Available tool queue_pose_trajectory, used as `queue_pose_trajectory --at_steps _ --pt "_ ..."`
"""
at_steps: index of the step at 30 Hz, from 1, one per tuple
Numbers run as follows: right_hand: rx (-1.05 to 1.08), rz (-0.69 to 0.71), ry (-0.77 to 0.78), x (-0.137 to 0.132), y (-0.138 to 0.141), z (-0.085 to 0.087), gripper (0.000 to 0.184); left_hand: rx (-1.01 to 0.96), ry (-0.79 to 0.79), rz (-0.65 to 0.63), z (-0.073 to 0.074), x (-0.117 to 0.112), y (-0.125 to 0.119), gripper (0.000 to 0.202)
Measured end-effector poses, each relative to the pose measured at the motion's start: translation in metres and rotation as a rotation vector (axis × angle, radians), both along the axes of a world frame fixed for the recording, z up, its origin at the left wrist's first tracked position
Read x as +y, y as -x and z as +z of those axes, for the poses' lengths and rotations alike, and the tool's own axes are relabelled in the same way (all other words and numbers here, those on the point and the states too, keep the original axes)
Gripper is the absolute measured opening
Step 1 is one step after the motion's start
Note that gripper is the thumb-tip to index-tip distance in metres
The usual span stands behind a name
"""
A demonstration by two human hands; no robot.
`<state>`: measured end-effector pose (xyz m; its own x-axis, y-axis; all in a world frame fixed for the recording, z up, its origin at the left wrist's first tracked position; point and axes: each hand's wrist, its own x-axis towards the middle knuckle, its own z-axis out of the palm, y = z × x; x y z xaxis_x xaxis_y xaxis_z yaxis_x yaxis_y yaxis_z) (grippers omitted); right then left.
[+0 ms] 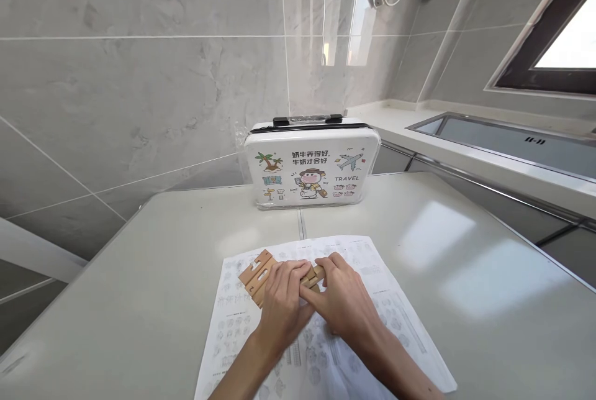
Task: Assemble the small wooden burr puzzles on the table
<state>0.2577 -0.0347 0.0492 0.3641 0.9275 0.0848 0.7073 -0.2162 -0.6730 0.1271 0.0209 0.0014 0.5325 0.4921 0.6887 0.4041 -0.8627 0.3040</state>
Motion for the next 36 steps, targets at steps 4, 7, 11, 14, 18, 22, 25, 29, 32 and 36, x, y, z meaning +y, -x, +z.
queue_pose_trajectory --at_steps 4,7,11,14,18,22,25,29,32,36 --pt "0.188 0.110 -0.046 0.002 -0.016 0.002 0.023 -0.086 0.246 0.034 0.003 0.000 0.000 0.046" --pt "0.373 0.270 -0.058 0.003 -0.034 0.002 0.030 -0.145 0.539 0.101 0.008 0.000 0.001 0.051" --pt "0.531 0.401 -0.040 0.007 -0.052 -0.003 0.019 -0.164 0.681 0.096 0.012 0.001 0.003 0.065" --pt "0.544 0.440 -0.061 0.008 -0.057 -0.009 0.016 -0.158 0.703 0.077 0.012 0.000 0.003 0.062" --pt "0.481 0.460 -0.069 0.008 -0.058 -0.011 0.020 -0.163 0.714 0.041 0.012 -0.001 0.003 0.064" --pt "0.412 0.473 -0.046 0.007 -0.060 -0.008 0.020 -0.145 0.681 0.036 0.011 -0.001 0.004 0.063" --pt "0.405 0.484 -0.049 0.006 -0.062 -0.007 0.018 -0.128 0.660 0.030 0.010 -0.001 0.004 0.062" --pt "0.365 0.488 -0.076 0.005 -0.062 -0.010 0.017 -0.119 0.675 0.032 0.008 -0.001 0.003 0.063" --pt "0.343 0.490 -0.090 0.004 -0.063 -0.014 0.017 -0.145 0.721 0.030 0.006 -0.001 0.003 0.064" --pt "0.381 0.501 -0.098 0.006 -0.065 -0.019 0.016 -0.186 0.766 0.003 0.002 0.001 0.003 0.064"
